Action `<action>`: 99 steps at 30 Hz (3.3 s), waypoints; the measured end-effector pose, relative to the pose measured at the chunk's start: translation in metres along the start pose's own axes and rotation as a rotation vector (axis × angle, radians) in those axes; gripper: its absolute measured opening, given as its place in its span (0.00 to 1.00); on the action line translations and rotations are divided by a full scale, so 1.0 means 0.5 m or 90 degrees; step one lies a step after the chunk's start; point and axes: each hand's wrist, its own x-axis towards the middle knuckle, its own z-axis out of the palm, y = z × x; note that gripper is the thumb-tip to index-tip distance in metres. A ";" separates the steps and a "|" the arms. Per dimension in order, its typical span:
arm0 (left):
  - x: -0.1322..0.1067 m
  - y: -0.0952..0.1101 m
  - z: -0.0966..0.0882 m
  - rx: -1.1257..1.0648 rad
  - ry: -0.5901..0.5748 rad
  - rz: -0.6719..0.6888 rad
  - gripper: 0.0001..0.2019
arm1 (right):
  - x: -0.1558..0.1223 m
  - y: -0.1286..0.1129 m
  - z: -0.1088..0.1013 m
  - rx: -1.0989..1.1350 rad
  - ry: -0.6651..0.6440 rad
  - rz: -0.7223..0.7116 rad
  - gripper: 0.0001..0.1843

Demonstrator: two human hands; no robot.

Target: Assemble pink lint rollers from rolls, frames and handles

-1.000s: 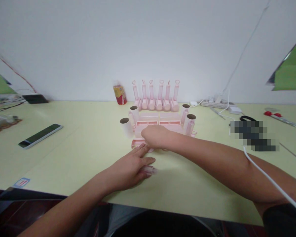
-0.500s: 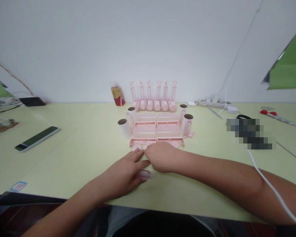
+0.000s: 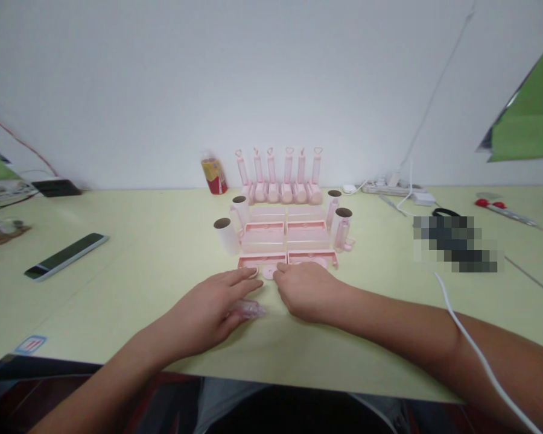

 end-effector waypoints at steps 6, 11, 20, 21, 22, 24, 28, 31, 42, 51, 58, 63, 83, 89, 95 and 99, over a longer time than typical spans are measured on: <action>0.003 -0.022 -0.018 0.009 0.040 -0.047 0.22 | -0.003 0.002 -0.002 0.078 0.040 -0.022 0.17; 0.005 0.004 0.001 -0.006 -0.005 -0.121 0.14 | -0.030 -0.015 0.002 0.367 0.095 -0.058 0.22; 0.021 0.047 0.028 -0.109 0.047 -0.139 0.16 | -0.042 -0.009 0.042 0.838 0.239 0.138 0.10; 0.020 0.048 0.028 -0.114 0.048 -0.150 0.16 | -0.040 -0.004 0.048 0.912 0.268 0.168 0.12; 0.019 0.051 0.028 -0.125 0.045 -0.155 0.15 | -0.037 -0.001 0.053 0.987 0.291 0.178 0.13; 0.016 0.059 0.033 -0.162 0.038 -0.147 0.15 | -0.034 -0.004 0.065 1.108 0.294 0.142 0.16; 0.010 0.079 0.041 -0.289 0.038 -0.089 0.16 | -0.039 -0.028 0.079 1.159 0.185 0.042 0.20; 0.004 0.084 0.035 -0.397 0.025 -0.036 0.15 | -0.049 -0.038 0.079 1.131 0.173 0.037 0.18; -0.031 0.064 -0.020 -0.521 -0.134 0.040 0.21 | -0.072 -0.031 0.083 1.167 0.060 -0.091 0.20; -0.074 -0.080 0.001 -0.368 0.024 -0.226 0.09 | -0.050 -0.021 0.041 1.081 0.212 0.062 0.20; -0.046 -0.140 -0.002 -0.242 0.103 -0.307 0.17 | 0.093 -0.010 -0.032 0.732 0.322 0.079 0.13; -0.015 -0.175 -0.001 -0.151 0.104 -0.356 0.21 | 0.204 -0.018 -0.043 0.414 0.268 0.073 0.10; 0.054 -0.239 0.026 -0.133 0.072 -0.314 0.12 | 0.261 -0.048 -0.015 0.084 0.132 0.117 0.24; 0.049 -0.240 0.039 -0.194 0.111 -0.312 0.13 | 0.261 -0.050 -0.015 0.078 0.142 0.122 0.26; 0.049 -0.230 0.046 -0.214 0.130 -0.352 0.25 | 0.263 -0.045 -0.003 0.103 0.169 0.134 0.28; 0.048 -0.230 0.054 -0.211 0.143 -0.348 0.27 | 0.264 -0.044 -0.001 0.113 0.173 0.130 0.28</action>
